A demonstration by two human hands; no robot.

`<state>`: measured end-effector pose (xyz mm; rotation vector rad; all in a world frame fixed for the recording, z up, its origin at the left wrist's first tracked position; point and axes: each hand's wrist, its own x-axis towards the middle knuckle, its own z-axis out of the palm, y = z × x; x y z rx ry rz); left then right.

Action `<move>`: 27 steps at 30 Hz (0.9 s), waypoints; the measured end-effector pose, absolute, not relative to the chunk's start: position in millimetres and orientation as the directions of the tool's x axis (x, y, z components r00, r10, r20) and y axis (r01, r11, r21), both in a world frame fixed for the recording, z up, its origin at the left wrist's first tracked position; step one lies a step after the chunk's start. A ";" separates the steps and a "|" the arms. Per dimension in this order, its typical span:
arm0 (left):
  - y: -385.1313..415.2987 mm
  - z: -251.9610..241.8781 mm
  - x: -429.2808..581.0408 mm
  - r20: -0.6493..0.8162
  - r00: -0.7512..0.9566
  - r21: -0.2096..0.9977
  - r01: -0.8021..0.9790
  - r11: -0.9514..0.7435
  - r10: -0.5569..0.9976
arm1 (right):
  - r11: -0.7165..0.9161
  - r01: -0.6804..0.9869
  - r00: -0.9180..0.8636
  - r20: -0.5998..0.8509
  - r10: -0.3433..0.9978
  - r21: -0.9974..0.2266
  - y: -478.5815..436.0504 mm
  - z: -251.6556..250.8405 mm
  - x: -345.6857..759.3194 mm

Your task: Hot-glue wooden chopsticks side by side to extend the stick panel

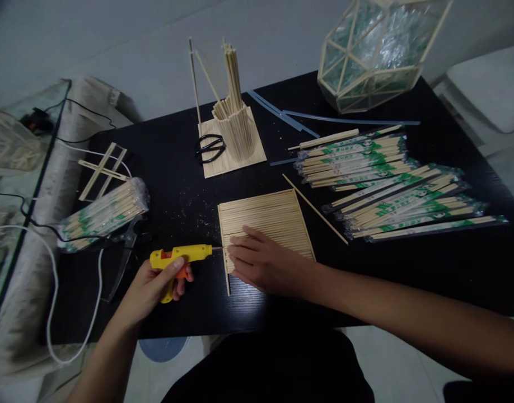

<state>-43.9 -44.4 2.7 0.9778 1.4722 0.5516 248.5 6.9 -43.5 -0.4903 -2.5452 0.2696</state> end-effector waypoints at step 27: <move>-44.4 -5.7 -42.8 -0.589 -0.023 0.782 0.236 0.576 0.808 | 0.911 0.271 -0.798 0.456 0.394 -0.311 8.0 -44.0 248.5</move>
